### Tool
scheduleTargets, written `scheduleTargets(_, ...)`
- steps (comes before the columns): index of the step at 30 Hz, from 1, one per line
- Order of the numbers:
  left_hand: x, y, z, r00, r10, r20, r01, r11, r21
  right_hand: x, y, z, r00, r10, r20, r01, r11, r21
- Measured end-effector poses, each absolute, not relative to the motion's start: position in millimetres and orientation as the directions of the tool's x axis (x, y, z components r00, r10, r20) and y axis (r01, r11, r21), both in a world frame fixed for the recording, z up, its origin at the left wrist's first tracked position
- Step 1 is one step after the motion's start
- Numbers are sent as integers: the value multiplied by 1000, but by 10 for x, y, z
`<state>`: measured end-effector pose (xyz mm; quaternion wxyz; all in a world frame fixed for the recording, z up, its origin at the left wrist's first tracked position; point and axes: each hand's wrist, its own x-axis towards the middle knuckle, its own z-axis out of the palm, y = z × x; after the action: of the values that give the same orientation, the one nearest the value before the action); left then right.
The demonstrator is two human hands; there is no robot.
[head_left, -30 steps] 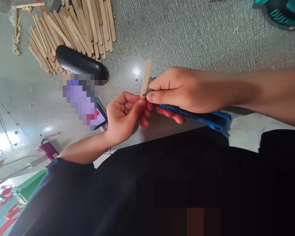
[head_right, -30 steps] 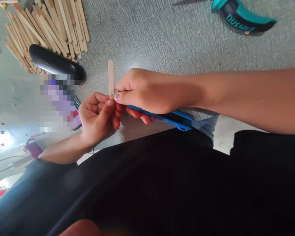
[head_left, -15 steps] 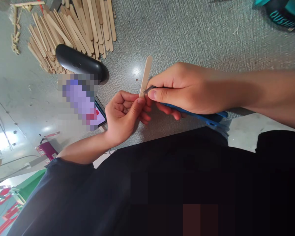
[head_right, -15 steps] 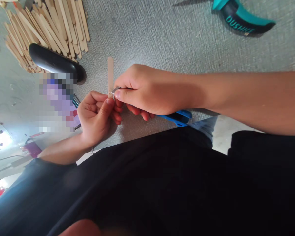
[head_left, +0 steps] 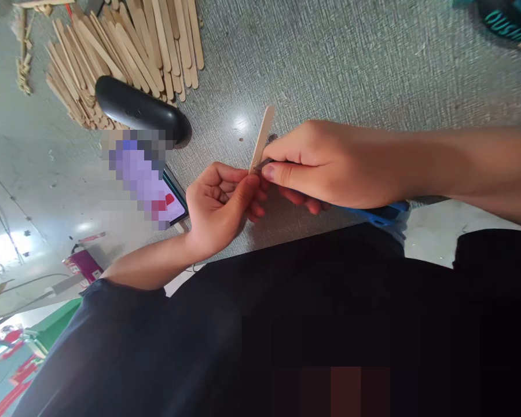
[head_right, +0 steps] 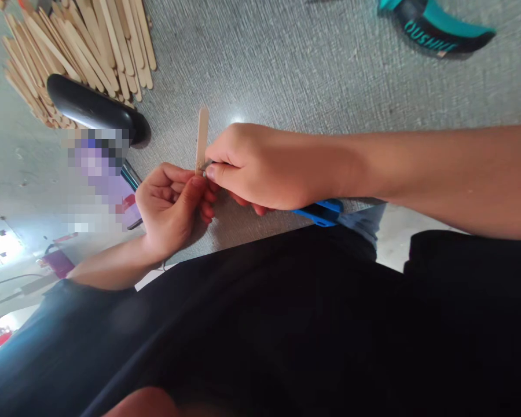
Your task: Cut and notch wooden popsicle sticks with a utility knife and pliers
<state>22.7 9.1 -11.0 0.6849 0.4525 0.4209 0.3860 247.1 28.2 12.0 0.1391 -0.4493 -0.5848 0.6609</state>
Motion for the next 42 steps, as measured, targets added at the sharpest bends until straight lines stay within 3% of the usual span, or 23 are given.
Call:
scheduleTargets(4,197,94,-97,364,899,-244,-112,302,947,2497,274,177,-579,675,-456,342,-307,-888)
scheduleTargets(11,205,107,-93,392,877,-277,-143,356,924,2473,302,89,-624,663,-413,176,-395,-902)
scheduleTargets(18,242,106,-130,381,891,-248,-205,343,917,2465,364,109,-654,600,-461,165,-482,-861)
scheduleTargets(29,199,64,-128,362,898,-250,-104,306,946,2438,259,40,-496,744,-448,290,-345,-893)
scheduleTargets(42,206,62,-116,349,899,-263,-48,298,953,2421,279,128,-479,700,-529,340,-408,-847)
